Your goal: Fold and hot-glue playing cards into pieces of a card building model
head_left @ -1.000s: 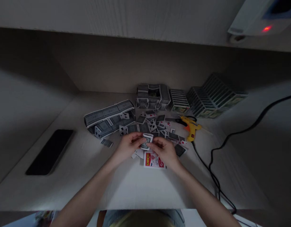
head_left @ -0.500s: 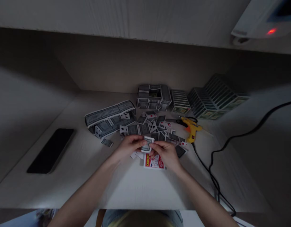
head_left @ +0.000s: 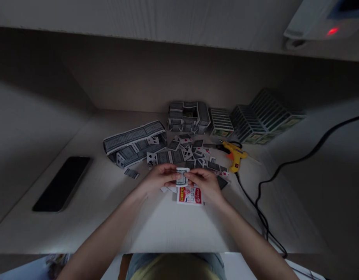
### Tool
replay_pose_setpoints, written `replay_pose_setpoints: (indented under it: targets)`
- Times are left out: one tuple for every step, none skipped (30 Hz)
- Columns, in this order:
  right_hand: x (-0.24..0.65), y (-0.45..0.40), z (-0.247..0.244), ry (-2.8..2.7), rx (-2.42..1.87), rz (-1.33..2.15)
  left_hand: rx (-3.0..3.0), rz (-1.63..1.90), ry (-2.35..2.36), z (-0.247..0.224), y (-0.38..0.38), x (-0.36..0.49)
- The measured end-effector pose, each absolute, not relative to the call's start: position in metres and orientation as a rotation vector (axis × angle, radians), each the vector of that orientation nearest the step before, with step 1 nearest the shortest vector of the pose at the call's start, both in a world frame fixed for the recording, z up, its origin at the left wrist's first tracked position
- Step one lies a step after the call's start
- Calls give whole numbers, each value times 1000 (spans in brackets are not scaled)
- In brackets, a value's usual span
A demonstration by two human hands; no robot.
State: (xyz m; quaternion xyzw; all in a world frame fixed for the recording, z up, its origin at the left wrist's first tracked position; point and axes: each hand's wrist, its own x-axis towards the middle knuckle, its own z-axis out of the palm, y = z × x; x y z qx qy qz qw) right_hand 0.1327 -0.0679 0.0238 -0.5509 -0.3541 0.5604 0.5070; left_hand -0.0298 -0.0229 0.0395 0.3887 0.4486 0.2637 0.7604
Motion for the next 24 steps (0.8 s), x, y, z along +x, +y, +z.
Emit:
replay_pose_setpoints:
  targets:
    - [133,-68,24,-852,-1327,1348,848,579,981,40,-23,-29]
    - [133,-68,24,-853,-1326,1347,854,582,989,40,-23,-28]
    - [133,-69,25,-855,-1326,1345,862,583,999,40,-23,-28]
    - [132,-69,25,-859,-1324,1344,867,585,1011,40,-23,-28]
    - [132,-69,24,-864,-1322,1346,867,588,1021,39,-22,-28]
    - [132,-69,24,-867,-1320,1350,861,590,1026,39,-22,-28]
    - [133,-69,24,-864,-1317,1353,851,589,1024,38,-21,-28]
    - [133,-69,23,-857,-1310,1361,840,587,1016,38,-21,-28]
    - [133,-69,23,-850,-1302,1371,830,583,1007,38,-21,-28]
    - [134,-69,22,-846,-1296,1381,821,579,1000,38,-21,-28]
    - [134,-68,22,-841,-1298,1388,812,577,1000,39,-22,-28]
    - [135,-68,23,-838,-1307,1393,803,584,1007,40,-22,-27]
    - [135,-68,24,-838,-1321,1395,791,596,1019,40,-23,-27]
    - [136,-68,25,-836,-1337,1396,777,612,1031,41,-24,-26]
    - [136,-68,26,-830,-1351,1396,763,628,1041,42,-25,-25]
    - [136,-68,28,-824,-1361,1401,752,641,1049,43,-25,-24]
    - [136,-68,29,-818,-1366,1412,746,648,1055,44,-26,-24]
    - [136,-68,30,-813,-1368,1427,743,651,1062,45,-26,-23]
    - [137,-68,31,-809,-1369,1446,746,650,1068,45,-27,-23]
    - [137,-67,31,-807,-1370,1464,751,649,1073,45,-27,-23]
    - [137,-67,31,-807,-1372,1479,759,647,1075,45,-27,-22]
    - [138,-67,31,-810,-1376,1490,768,646,1076,45,-27,-22]
    - [139,-67,30,-815,-1381,1496,778,646,1076,45,-27,-22]
    - [140,-67,29,-825,-1388,1500,789,647,1081,45,-27,-22]
